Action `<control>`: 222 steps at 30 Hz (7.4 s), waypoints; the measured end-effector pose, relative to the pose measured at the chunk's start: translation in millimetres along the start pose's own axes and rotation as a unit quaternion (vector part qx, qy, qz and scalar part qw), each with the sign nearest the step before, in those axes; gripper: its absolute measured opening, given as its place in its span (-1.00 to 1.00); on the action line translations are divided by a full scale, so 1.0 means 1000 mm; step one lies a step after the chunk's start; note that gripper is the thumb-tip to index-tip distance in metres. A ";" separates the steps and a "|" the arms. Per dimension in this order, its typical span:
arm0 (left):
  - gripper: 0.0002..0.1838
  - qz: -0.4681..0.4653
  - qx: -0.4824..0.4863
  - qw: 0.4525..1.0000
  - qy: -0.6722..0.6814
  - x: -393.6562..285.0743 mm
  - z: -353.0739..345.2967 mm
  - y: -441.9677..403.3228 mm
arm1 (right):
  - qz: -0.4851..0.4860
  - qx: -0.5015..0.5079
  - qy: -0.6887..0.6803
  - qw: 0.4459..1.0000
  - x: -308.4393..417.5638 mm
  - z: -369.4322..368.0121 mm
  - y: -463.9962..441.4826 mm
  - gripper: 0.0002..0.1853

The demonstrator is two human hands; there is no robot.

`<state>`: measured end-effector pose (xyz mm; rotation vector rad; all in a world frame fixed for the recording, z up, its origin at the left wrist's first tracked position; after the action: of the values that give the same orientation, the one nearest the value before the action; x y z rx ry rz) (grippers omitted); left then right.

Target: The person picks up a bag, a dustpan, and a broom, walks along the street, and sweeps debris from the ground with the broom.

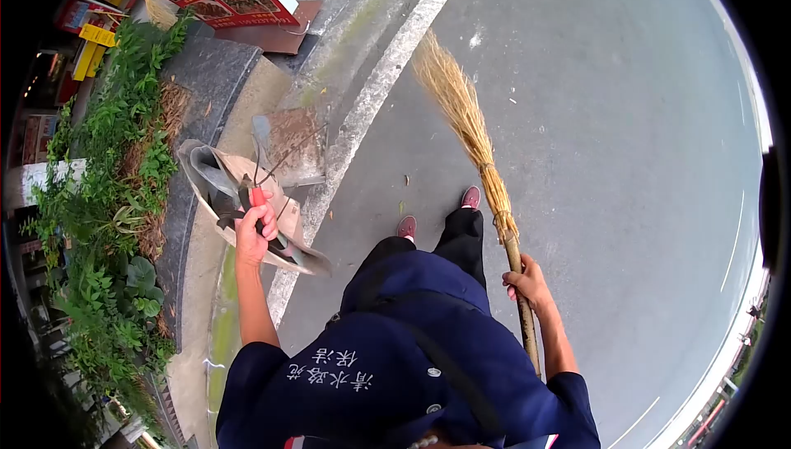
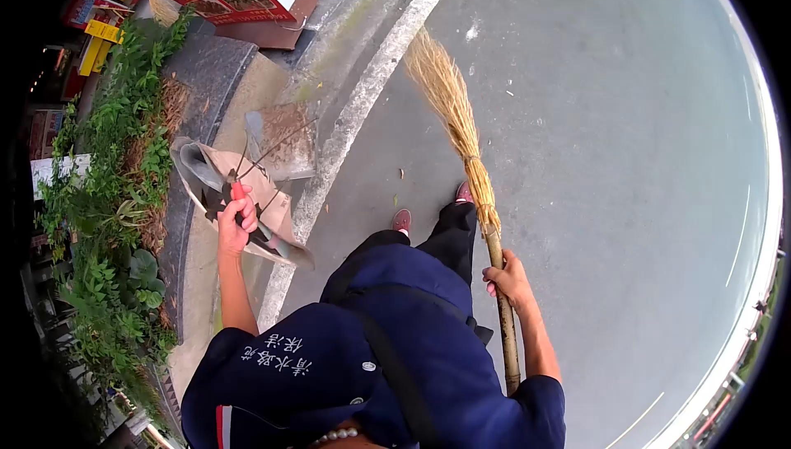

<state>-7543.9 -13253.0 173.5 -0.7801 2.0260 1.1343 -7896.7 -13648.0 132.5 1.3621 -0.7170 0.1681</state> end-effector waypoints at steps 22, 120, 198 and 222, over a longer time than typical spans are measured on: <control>-0.60 0.067 -0.412 0.895 0.156 0.243 -0.055 0.135 | -0.066 0.020 -0.028 0.997 0.040 0.236 -0.118 -0.50; -0.69 0.174 -0.288 0.851 -0.402 0.629 -0.150 0.221 | -0.124 -0.134 0.198 0.963 -0.276 0.570 0.064 -0.45; -0.64 -0.204 -0.446 0.830 0.267 0.332 -0.380 0.182 | 0.412 0.197 0.635 0.623 0.064 0.406 0.163 -0.82; -0.66 -0.188 -0.297 0.891 0.287 0.091 -0.633 -0.402 | 0.486 0.010 0.456 0.745 0.488 0.647 -0.102 -0.85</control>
<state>-7460.5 -14003.5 157.9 -1.9203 1.8193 1.4110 -7703.9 -14413.6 340.7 0.6248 -0.4862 1.5708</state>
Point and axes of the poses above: each hand's wrist, its own y-axis away from the middle knuckle, its own z-axis out of the back of the hand, x = y × z, the point moved 4 cm from there along -y, towards the middle knuckle, and after that the axes turned 5 degrees about x, right-handed, at the moved point
